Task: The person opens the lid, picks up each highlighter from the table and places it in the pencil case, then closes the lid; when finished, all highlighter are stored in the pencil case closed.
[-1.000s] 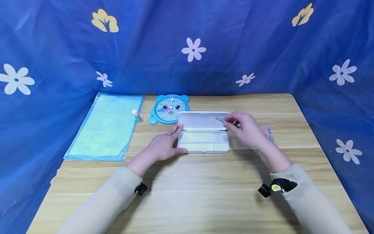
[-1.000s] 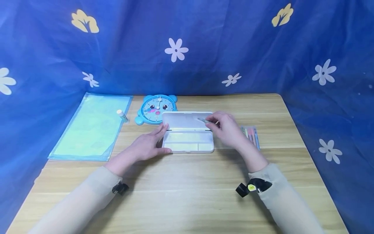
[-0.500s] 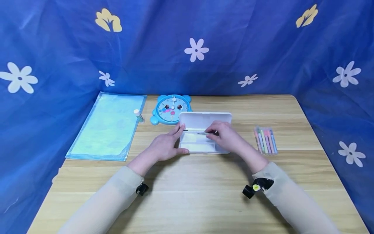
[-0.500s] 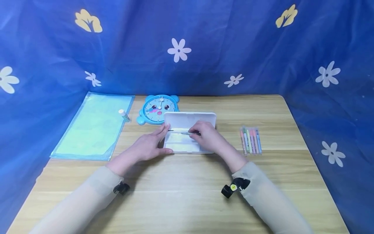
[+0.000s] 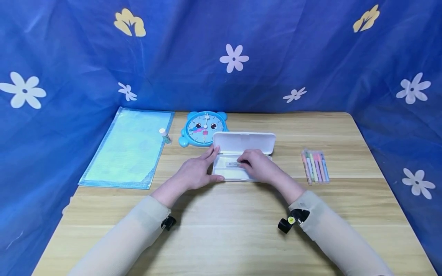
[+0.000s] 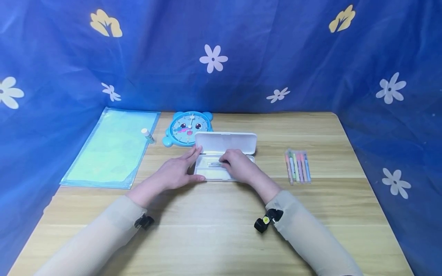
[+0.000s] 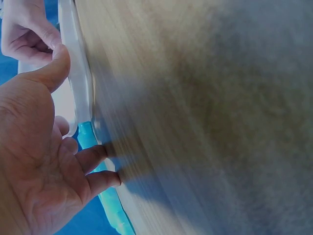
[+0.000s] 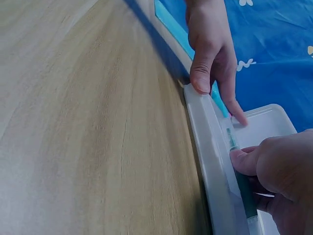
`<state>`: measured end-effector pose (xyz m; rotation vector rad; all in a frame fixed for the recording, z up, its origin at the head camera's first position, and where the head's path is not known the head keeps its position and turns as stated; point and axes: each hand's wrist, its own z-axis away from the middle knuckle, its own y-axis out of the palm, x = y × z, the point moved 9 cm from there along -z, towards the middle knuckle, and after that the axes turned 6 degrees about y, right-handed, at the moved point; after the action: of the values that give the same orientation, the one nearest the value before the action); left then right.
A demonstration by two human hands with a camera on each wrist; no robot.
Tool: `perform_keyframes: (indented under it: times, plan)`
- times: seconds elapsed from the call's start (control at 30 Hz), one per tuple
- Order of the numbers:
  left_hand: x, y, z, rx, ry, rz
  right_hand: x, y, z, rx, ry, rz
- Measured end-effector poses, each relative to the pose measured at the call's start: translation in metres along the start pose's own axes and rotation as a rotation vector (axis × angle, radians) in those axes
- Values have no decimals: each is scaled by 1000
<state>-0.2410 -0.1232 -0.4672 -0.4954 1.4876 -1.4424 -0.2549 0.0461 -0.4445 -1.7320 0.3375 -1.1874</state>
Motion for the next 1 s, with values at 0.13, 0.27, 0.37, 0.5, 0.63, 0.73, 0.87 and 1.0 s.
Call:
perform_keyframes:
  times: [0.13, 0.27, 0.37, 0.5, 0.63, 0.73, 0.87, 1.0]
  plan:
    - [-2, -1, 0, -2, 4, 0, -1, 1, 0, 5, 7, 0]
    - [-2, -1, 0, -2, 3, -2, 0, -1, 1, 8, 3, 2]
    - [-1, 0, 0, 2, -2, -2, 1, -4, 2, 4, 1, -5]
    - [-1, -1, 1, 2, -3, -2, 3, -12, 7, -14, 6, -29]
    - [-2, -1, 2, 2, 0, 2, 4, -21, 15, -40, 5, -76]
    - [-2, -1, 2, 2, 3, 3, 3, -28, 22, -60, -2, -103]
    - [-1, -1, 2, 2, 5, -2, -1, -43, 33, -95, -6, -130]
    - [-1, 0, 1, 5, 5, -7, -8, -61, 44, -127, 21, -137]
